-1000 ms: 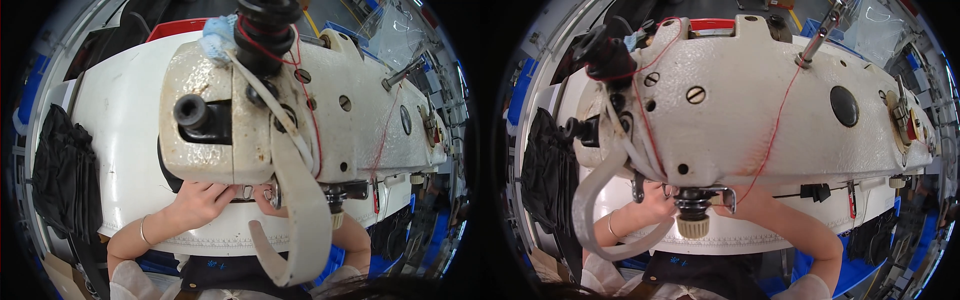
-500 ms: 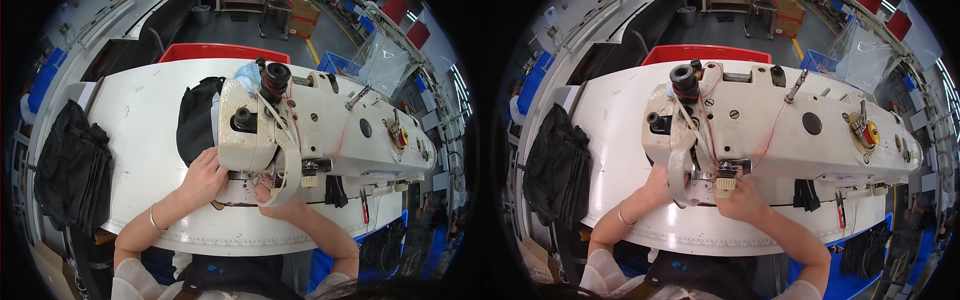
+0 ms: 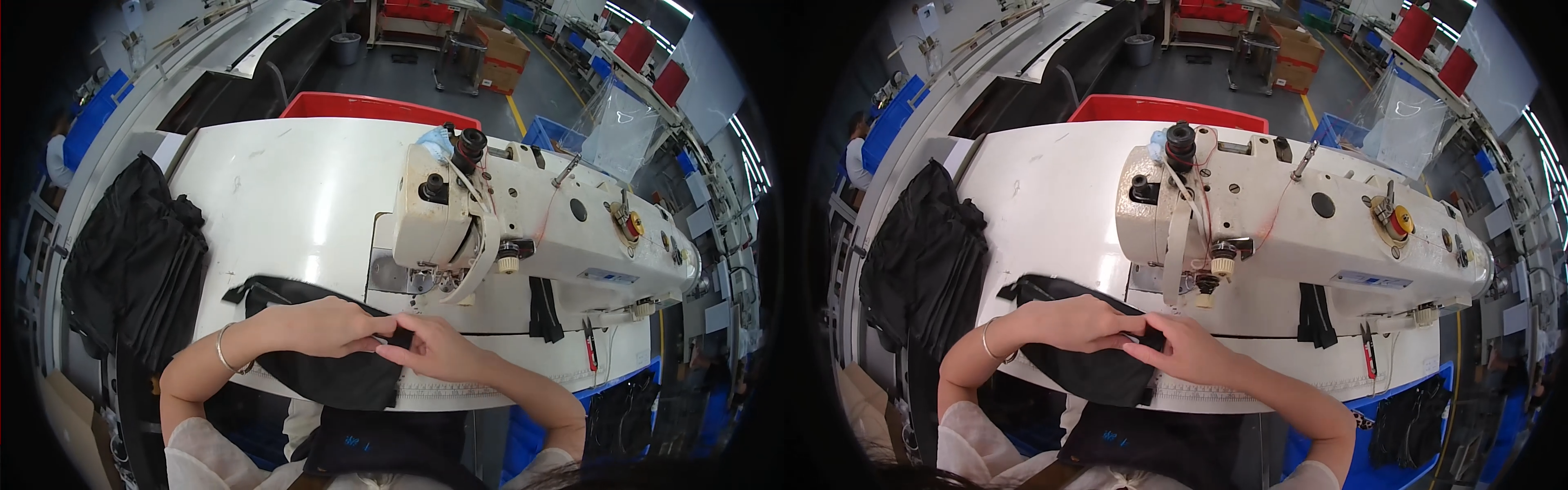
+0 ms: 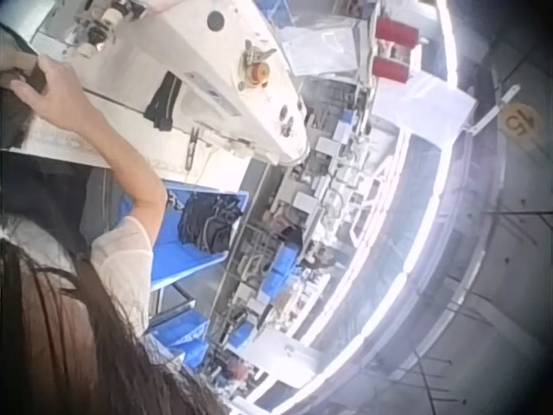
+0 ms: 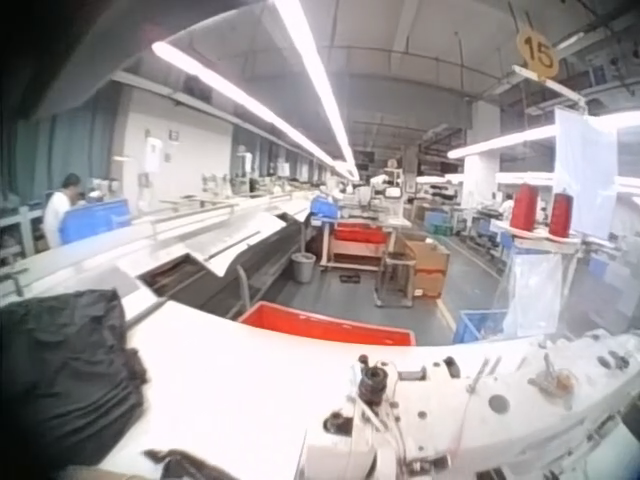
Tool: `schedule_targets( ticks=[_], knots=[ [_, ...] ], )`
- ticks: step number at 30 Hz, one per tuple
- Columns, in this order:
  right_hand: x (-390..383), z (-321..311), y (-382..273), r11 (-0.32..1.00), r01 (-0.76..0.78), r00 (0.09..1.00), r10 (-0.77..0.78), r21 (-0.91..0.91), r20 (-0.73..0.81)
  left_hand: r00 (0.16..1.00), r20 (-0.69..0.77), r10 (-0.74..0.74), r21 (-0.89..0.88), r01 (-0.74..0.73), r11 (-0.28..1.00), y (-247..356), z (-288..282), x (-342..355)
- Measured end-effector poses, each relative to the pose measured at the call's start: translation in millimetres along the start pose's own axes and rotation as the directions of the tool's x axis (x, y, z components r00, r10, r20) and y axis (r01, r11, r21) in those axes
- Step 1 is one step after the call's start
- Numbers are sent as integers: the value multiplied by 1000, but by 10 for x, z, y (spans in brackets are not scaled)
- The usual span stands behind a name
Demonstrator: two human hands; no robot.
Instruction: Sewing fabric straps and components using an industrial sewing machine.
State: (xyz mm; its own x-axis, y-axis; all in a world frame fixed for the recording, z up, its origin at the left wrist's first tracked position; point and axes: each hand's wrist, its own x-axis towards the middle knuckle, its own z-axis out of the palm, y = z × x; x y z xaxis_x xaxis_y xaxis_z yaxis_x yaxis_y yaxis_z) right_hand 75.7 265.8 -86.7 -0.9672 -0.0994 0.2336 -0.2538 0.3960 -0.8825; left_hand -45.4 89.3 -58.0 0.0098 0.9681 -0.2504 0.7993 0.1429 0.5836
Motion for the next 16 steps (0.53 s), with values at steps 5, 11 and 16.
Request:
schedule_targets(
  ticks=[5,11,16],
  knots=[
    [234,-225,-26,791,-611,662,517,-8,543,934,198,-297,-421,355,835,-252,-56,-453],
    [-200,-234,15,682,-681,730,601,267,326,802,-136,-582,-640,377,670,-286,167,-1042],
    [-528,-109,234,936,-351,936,350,-38,-38,678,-536,-503,-277,421,864,-259,491,-1067]
  ],
)
